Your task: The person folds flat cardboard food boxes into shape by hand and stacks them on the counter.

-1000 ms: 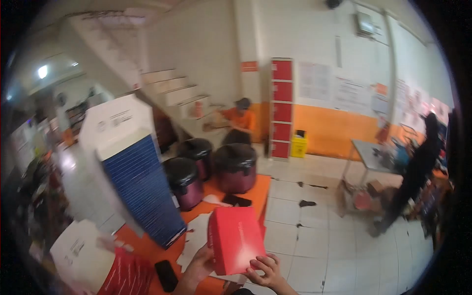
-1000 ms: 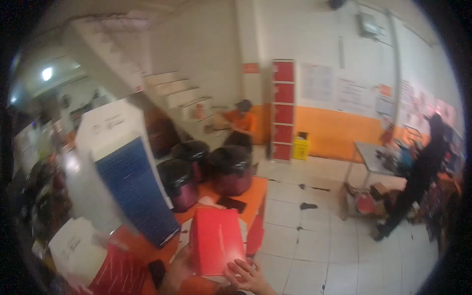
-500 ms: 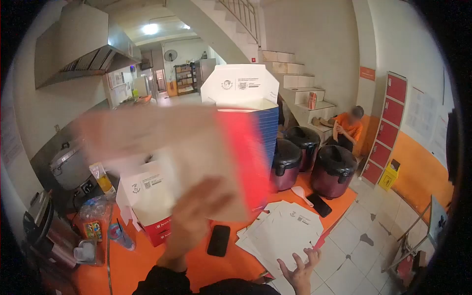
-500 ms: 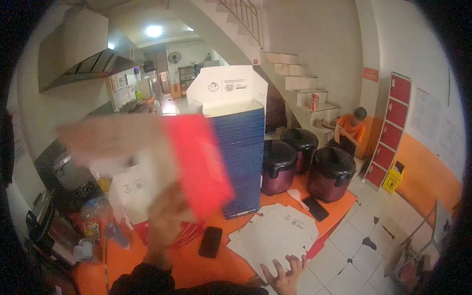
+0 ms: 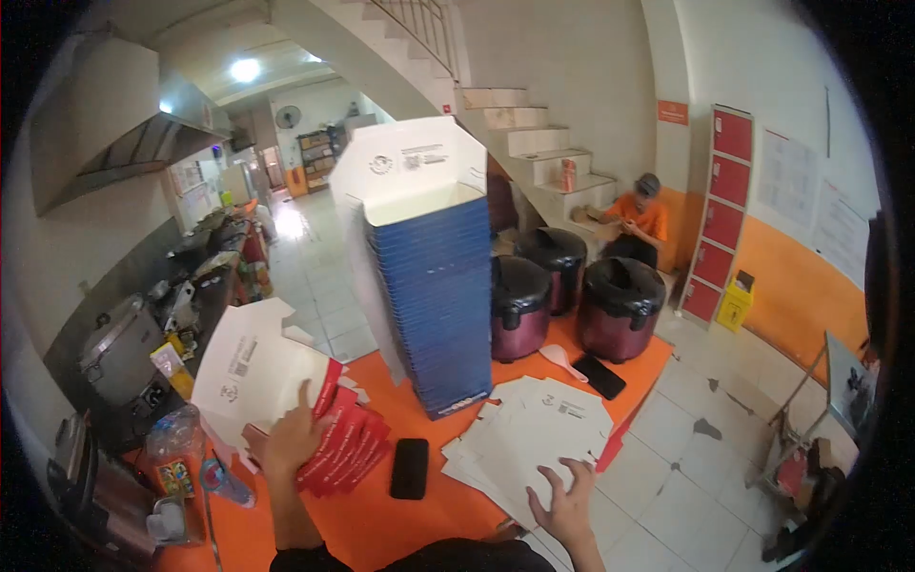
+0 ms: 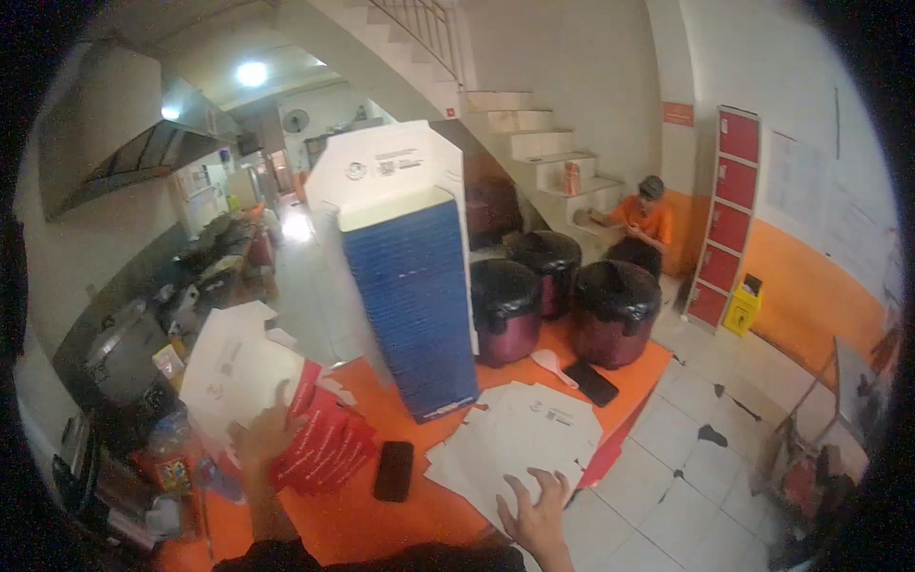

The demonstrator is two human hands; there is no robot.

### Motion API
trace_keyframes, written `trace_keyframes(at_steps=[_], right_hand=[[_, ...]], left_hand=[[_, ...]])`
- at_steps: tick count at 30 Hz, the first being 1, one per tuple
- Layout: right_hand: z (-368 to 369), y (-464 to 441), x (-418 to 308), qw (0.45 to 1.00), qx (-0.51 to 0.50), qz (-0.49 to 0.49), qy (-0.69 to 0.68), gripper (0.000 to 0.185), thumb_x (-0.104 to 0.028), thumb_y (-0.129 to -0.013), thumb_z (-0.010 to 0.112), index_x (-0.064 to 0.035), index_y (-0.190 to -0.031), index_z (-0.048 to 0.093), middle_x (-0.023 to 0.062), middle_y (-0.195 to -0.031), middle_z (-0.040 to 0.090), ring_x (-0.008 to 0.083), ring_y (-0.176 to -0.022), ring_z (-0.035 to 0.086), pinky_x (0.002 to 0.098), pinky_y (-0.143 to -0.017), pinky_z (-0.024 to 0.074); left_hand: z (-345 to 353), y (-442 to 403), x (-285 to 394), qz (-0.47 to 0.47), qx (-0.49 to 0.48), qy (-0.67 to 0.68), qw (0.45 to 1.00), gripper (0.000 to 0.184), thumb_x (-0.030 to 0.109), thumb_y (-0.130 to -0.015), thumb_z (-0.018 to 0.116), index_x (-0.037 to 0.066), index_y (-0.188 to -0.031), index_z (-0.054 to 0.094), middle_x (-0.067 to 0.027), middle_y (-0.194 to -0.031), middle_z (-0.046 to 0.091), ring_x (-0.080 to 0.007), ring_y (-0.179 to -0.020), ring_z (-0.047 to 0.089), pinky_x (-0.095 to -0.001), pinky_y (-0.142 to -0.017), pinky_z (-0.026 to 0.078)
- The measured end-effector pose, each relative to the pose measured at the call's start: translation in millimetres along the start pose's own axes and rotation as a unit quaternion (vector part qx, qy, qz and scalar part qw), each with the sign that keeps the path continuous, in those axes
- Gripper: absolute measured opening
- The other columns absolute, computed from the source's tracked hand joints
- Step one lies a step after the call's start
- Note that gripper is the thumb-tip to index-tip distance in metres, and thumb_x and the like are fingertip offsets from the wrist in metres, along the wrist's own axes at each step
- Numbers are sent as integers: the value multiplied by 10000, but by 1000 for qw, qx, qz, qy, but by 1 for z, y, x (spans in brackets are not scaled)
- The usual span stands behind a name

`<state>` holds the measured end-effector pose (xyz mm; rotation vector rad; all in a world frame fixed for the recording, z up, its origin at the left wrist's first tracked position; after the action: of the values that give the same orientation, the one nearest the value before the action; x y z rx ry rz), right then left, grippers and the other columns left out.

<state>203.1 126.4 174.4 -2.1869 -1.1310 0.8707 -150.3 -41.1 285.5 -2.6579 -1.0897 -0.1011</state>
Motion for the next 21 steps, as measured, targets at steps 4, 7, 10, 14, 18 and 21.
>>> trace_keyframes(at_steps=[4,7,10,14,18,21], right_hand=[[53,17,12,984,-173,4,-36,596,-330,-770,709,-109,-1270,474,212,-1217,445,370,-1145,436,475,-991,350],[104,44,16,957,-290,-21,2,670,-440,-817,632,-89,-1344,413,250,-1306,412,373,-1207,429,472,-1007,350],[167,93,19,947,-297,-51,108,721,-491,-831,591,-80,-1384,376,273,-1357,387,383,-1250,415,477,-1036,333],[183,98,21,908,-390,-42,150,711,-495,-837,578,-75,-1375,379,282,-1378,379,389,-1277,400,471,-1062,321],[141,78,53,977,-175,108,65,755,-450,-795,658,-26,-1350,371,281,-1306,412,408,-1194,448,463,-996,387],[114,89,114,943,42,325,58,834,-401,-766,710,56,-1345,320,299,-1268,402,442,-1150,449,458,-983,391]], left_hand=[[-14,2,4,-22,-27,28,999,709,436,-906,511,58,-1434,228,-266,-960,628,-469,-936,579,-525,-822,443],[-32,12,23,120,316,10,941,570,341,-920,528,29,-1368,363,-219,-1019,626,-414,-969,584,-482,-815,448],[-32,27,48,149,412,189,879,364,195,-911,547,-19,-1204,508,-183,-1034,615,-342,-945,588,-426,-791,453],[72,38,93,288,153,397,858,213,91,-871,558,-44,-1035,553,-167,-897,609,-330,-847,593,-392,-769,461],[217,30,129,277,0,389,879,360,138,-850,596,-29,-1153,496,-211,-1078,546,-377,-1033,527,-433,-876,422],[296,10,131,234,14,263,936,470,188,-842,610,-32,-1223,444,-235,-1188,484,-389,-1135,464,-462,-956,373]])
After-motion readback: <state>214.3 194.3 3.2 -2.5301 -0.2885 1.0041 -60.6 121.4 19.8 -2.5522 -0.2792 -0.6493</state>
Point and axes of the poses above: each hand's wrist, its own y-axis away from the middle knuckle, its own z-axis out of the palm, x = y × z, the point moved 6 cm from there along -y, towards the middle knuckle
